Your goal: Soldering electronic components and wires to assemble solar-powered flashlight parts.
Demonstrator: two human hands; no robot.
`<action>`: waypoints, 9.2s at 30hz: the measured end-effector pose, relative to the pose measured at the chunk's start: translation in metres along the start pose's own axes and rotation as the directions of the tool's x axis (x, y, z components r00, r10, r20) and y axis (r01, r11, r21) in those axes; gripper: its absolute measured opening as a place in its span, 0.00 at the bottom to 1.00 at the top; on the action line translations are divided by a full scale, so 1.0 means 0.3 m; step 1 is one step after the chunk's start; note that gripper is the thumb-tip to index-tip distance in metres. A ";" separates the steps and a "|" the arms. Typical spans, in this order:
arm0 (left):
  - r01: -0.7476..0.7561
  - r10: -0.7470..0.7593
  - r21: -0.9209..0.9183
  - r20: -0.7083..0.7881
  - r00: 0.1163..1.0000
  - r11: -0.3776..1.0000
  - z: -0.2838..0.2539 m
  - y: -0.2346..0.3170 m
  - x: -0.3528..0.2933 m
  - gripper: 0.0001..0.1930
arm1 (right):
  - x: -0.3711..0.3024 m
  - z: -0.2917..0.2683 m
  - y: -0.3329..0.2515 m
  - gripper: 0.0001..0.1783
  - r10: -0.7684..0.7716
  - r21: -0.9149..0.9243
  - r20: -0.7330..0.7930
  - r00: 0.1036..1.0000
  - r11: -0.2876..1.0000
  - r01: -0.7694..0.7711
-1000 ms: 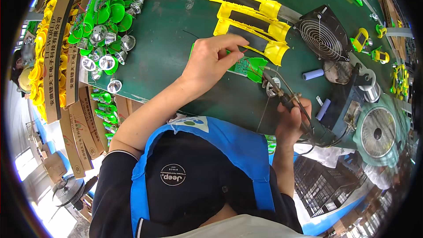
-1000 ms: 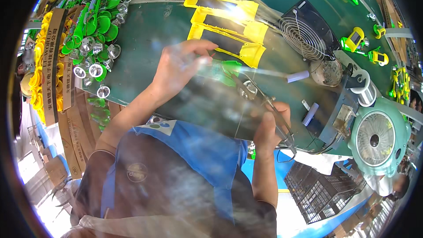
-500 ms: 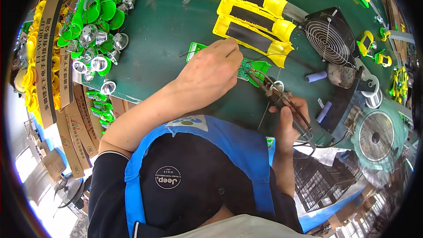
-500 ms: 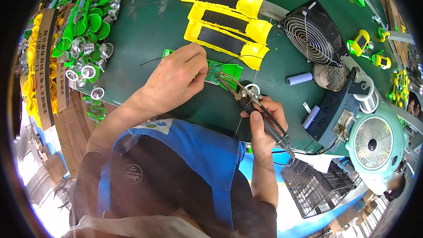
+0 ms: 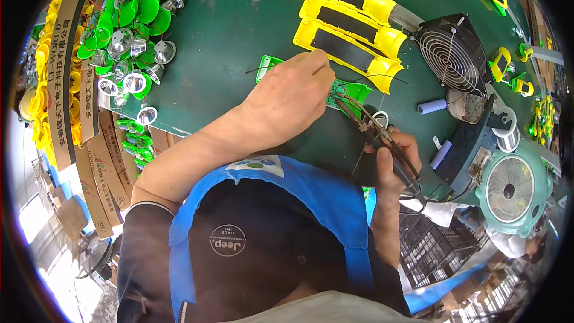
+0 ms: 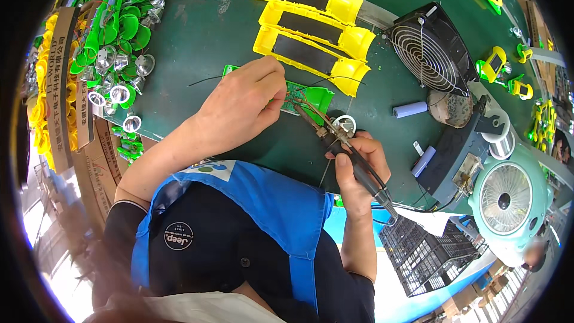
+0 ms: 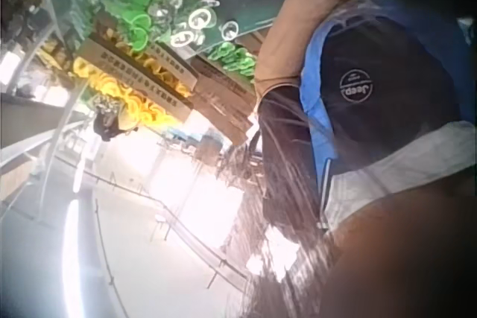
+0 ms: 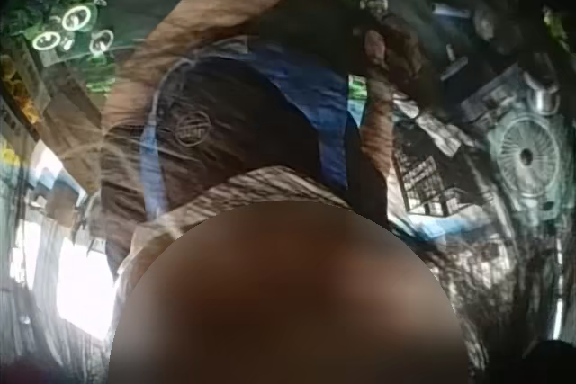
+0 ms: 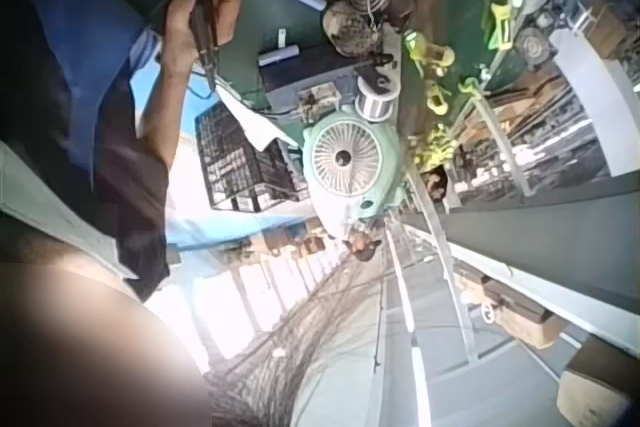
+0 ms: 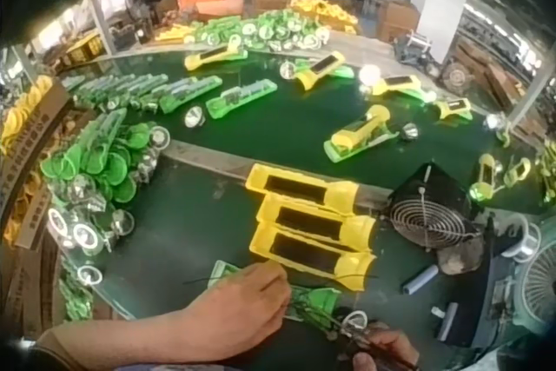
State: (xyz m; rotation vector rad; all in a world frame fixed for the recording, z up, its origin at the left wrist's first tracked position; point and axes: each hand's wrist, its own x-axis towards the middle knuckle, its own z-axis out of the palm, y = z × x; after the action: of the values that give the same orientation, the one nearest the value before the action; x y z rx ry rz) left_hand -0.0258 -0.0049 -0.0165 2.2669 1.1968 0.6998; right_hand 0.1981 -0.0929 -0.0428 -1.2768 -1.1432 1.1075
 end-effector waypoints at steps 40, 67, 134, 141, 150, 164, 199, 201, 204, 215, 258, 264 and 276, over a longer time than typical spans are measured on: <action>0.454 -0.409 -0.448 0.198 0.891 0.770 -0.117 -0.121 0.006 0.02 | 0.187 0.030 0.069 0.17 -0.464 -0.216 0.112 0.879 0.852 0.477; -0.353 0.286 0.176 0.319 0.903 0.919 -0.090 -0.208 0.173 0.01 | 0.283 0.040 -0.060 0.14 0.352 -0.086 0.128 0.927 0.935 -0.343; -0.217 0.226 -0.224 0.014 0.974 0.950 -0.010 -0.030 0.043 0.05 | 0.215 0.109 0.055 0.17 -0.157 0.201 -0.182 0.971 0.960 0.193; -0.145 0.169 0.155 -0.154 0.973 0.977 0.086 -0.010 0.018 0.07 | 0.134 0.134 0.046 0.20 -0.084 0.340 -0.109 0.990 0.933 0.117; -0.206 0.182 0.388 0.099 0.978 0.898 0.065 0.016 0.059 0.05 | 0.155 0.030 0.047 0.22 -0.054 0.475 0.013 0.998 0.879 0.042; -0.133 0.047 0.320 0.263 0.964 0.938 0.044 0.023 0.107 0.04 | 0.227 -0.185 -0.049 0.13 0.240 0.007 0.214 0.947 0.969 -0.247; -0.101 -0.006 0.399 0.259 0.966 0.912 0.057 0.037 0.108 0.04 | 0.097 0.022 0.053 0.15 -0.241 -0.036 0.082 0.967 0.969 0.245; -0.117 0.031 0.368 0.231 0.972 0.922 0.057 0.037 0.111 0.04 | 0.103 0.022 0.059 0.13 -0.376 -0.160 0.122 0.919 0.906 0.392; -0.170 0.100 0.391 0.195 0.976 0.905 0.057 0.032 0.114 0.01 | 0.094 0.008 0.056 0.13 -0.271 -0.060 0.108 0.956 0.959 0.279; -0.372 0.346 0.230 0.146 0.927 0.899 -0.165 -0.002 0.146 0.06 | 0.088 -0.025 0.093 0.22 -0.148 0.293 -0.249 0.957 0.931 0.220; -0.347 0.306 0.191 0.217 0.927 0.918 -0.084 -0.082 -0.037 0.08 | 0.141 -0.052 -0.055 0.11 0.229 -0.001 0.336 0.913 0.970 -0.243; -0.336 0.283 0.200 0.252 0.926 0.920 -0.090 -0.073 -0.035 0.08 | 0.107 -0.086 -0.025 0.20 0.153 0.166 0.239 0.959 0.966 -0.196; -0.256 0.226 0.119 0.219 0.949 0.959 -0.130 -0.028 -0.045 0.07 | 0.115 -0.095 -0.021 0.22 -0.138 0.035 0.026 0.990 0.990 0.137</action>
State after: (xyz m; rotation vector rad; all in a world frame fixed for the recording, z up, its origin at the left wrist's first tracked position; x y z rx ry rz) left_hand -0.0621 -0.0052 0.0049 2.5665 0.9090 0.4630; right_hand 0.2303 -0.0621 -0.0357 -1.1423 -1.2107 1.0411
